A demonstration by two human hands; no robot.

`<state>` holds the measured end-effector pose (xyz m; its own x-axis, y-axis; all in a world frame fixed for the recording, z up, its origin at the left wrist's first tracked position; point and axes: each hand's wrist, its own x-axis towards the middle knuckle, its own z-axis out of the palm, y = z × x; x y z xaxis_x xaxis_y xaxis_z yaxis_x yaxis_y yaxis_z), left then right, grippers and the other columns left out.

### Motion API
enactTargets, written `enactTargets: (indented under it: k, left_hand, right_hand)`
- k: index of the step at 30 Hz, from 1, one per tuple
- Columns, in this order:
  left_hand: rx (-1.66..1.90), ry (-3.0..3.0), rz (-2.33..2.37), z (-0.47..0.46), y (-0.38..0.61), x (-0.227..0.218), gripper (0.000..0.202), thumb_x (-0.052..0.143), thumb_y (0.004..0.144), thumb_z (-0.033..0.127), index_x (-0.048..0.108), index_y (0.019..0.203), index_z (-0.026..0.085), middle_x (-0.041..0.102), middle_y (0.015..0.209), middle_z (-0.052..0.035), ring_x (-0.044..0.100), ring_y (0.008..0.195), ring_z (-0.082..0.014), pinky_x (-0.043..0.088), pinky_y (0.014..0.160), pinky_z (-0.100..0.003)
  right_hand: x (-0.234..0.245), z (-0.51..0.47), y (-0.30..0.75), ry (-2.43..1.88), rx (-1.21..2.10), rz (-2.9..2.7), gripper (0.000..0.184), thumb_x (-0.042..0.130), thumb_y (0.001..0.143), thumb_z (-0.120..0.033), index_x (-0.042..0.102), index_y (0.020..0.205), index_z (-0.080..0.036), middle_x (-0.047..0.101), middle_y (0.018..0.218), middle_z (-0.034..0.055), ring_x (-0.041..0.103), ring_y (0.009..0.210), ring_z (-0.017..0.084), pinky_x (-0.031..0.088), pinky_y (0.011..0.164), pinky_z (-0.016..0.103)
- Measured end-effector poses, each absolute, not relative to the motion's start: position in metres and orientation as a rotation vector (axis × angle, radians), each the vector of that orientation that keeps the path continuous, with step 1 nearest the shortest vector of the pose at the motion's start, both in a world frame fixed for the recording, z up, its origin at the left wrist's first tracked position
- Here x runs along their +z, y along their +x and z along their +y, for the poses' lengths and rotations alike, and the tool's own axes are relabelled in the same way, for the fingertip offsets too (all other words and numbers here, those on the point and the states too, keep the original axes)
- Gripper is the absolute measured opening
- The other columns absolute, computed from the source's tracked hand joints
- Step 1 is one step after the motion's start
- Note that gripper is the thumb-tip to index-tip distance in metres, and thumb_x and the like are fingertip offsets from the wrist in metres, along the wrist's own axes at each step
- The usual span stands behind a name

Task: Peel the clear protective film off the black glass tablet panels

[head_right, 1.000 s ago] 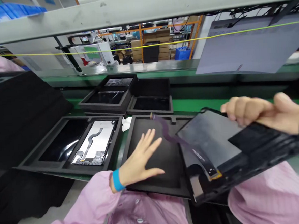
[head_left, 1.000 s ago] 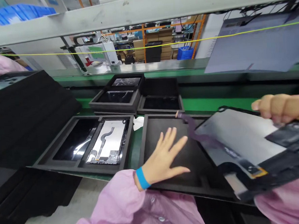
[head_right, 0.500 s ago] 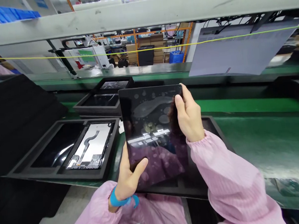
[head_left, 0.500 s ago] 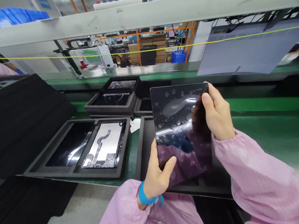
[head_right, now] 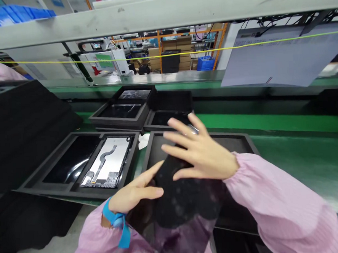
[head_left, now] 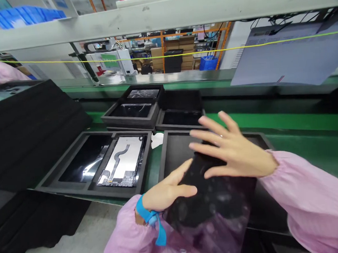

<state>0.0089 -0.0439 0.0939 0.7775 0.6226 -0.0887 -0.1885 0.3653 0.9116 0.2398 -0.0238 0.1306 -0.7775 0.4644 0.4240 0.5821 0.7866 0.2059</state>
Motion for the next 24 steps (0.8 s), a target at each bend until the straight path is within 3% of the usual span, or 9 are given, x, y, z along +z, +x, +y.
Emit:
enactTargets:
  k: [2, 3, 5, 10, 13, 15, 18, 21, 24]
  left_hand:
    - [0.399, 1.071, 0.445, -0.04, 0.009, 0.095, 0.057, 0.065, 0.075, 0.016, 0.057, 0.13, 0.029, 0.062, 0.13, -0.0032, 0.051, 0.126, -0.0317, 0.034, 0.109, -0.049]
    - [0.372, 1.051, 0.442, -0.039, 0.009, 0.094, 0.052, 0.065, 0.076, 0.019, 0.061, 0.127, 0.027, 0.064, 0.126, -0.0051, 0.052, 0.125, -0.0333, 0.033, 0.109, -0.05]
    - [0.412, 0.943, 0.425, -0.037, 0.008, 0.092, 0.042, 0.06, 0.082, 0.032, 0.064, 0.123, 0.023, 0.066, 0.123, -0.0093, 0.054, 0.122, -0.0349, 0.033, 0.108, -0.052]
    - [0.992, 0.683, 0.387, -0.043, 0.012, 0.072, 0.079, 0.023, 0.085, 0.072, 0.038, 0.144, 0.022, 0.064, 0.125, -0.013, 0.056, 0.121, -0.0323, 0.039, 0.103, -0.053]
    - [1.175, 0.874, 0.371, -0.055, 0.025, 0.056, 0.102, 0.043, 0.07, 0.082, 0.021, 0.15, 0.023, 0.061, 0.128, -0.0135, 0.052, 0.125, -0.0331, 0.039, 0.104, -0.05]
    - [1.199, 1.072, 0.47, -0.062, 0.033, 0.053, 0.106, 0.068, 0.067, 0.066, 0.017, 0.151, 0.025, 0.056, 0.135, -0.0119, 0.047, 0.129, -0.0306, 0.037, 0.107, -0.044]
    - [1.264, 1.167, 0.674, -0.067, 0.037, 0.059, 0.081, 0.068, 0.082, 0.033, 0.023, 0.149, 0.026, 0.05, 0.142, -0.0083, 0.044, 0.133, -0.0235, 0.034, 0.111, -0.034]
    - [1.239, 1.16, 0.637, -0.067, 0.032, 0.066, 0.069, 0.064, 0.084, 0.025, 0.032, 0.145, 0.025, 0.053, 0.139, -0.006, 0.047, 0.13, -0.023, 0.035, 0.11, -0.032]
    - [1.186, 1.176, 0.517, -0.071, 0.032, 0.064, 0.067, 0.067, 0.08, 0.021, 0.038, 0.14, 0.027, 0.055, 0.137, -0.0031, 0.051, 0.126, -0.0214, 0.04, 0.106, -0.029]
  right_hand:
    - [0.121, -0.023, 0.23, -0.776, -0.13, -2.755, 0.064, 0.042, 0.084, -0.075, 0.066, 0.086, -0.016, 0.066, 0.079, 0.0089, 0.063, 0.091, 0.028, 0.044, 0.089, 0.046]
    - [0.116, -0.022, 0.228, -0.827, 0.07, -2.749, 0.068, 0.039, 0.082, -0.078, 0.063, 0.072, -0.016, 0.06, 0.061, 0.0047, 0.062, 0.068, 0.021, 0.047, 0.07, 0.035]
    - [0.111, -0.018, 0.229, -0.994, 0.36, -2.634, 0.071, 0.037, 0.08, -0.082, 0.054, 0.057, -0.017, 0.048, 0.046, 0.0, 0.046, 0.044, 0.012, 0.032, 0.048, 0.026]
    - [0.109, -0.012, 0.246, -1.407, 0.661, -1.679, 0.067, 0.051, 0.073, -0.081, 0.045, 0.048, -0.018, 0.047, 0.046, 0.0004, 0.043, 0.044, 0.012, 0.033, 0.045, 0.025]
    - [0.098, -0.02, 0.244, -1.402, 0.901, -1.183, 0.061, 0.055, 0.07, -0.079, 0.05, 0.056, -0.02, 0.055, 0.054, 0.0023, 0.051, 0.05, 0.016, 0.043, 0.048, 0.028]
    - [0.089, -0.028, 0.24, -1.372, 0.998, -1.064, 0.056, 0.057, 0.07, -0.076, 0.052, 0.064, -0.021, 0.058, 0.059, 0.0023, 0.054, 0.054, 0.018, 0.047, 0.051, 0.03]
    - [0.087, -0.034, 0.244, -1.376, 1.085, -1.089, 0.051, 0.06, 0.072, -0.071, 0.052, 0.071, -0.021, 0.059, 0.063, 0.0015, 0.054, 0.056, 0.017, 0.047, 0.051, 0.029]
    - [0.096, -0.026, 0.258, -1.384, 0.993, -1.213, 0.052, 0.06, 0.072, -0.071, 0.053, 0.074, -0.02, 0.06, 0.071, 0.002, 0.057, 0.065, 0.018, 0.048, 0.055, 0.028]
    - [0.105, -0.013, 0.27, -1.514, 0.566, -1.35, 0.055, 0.048, 0.079, -0.072, 0.046, 0.064, -0.019, 0.054, 0.063, 0.0019, 0.056, 0.062, 0.018, 0.046, 0.057, 0.028]
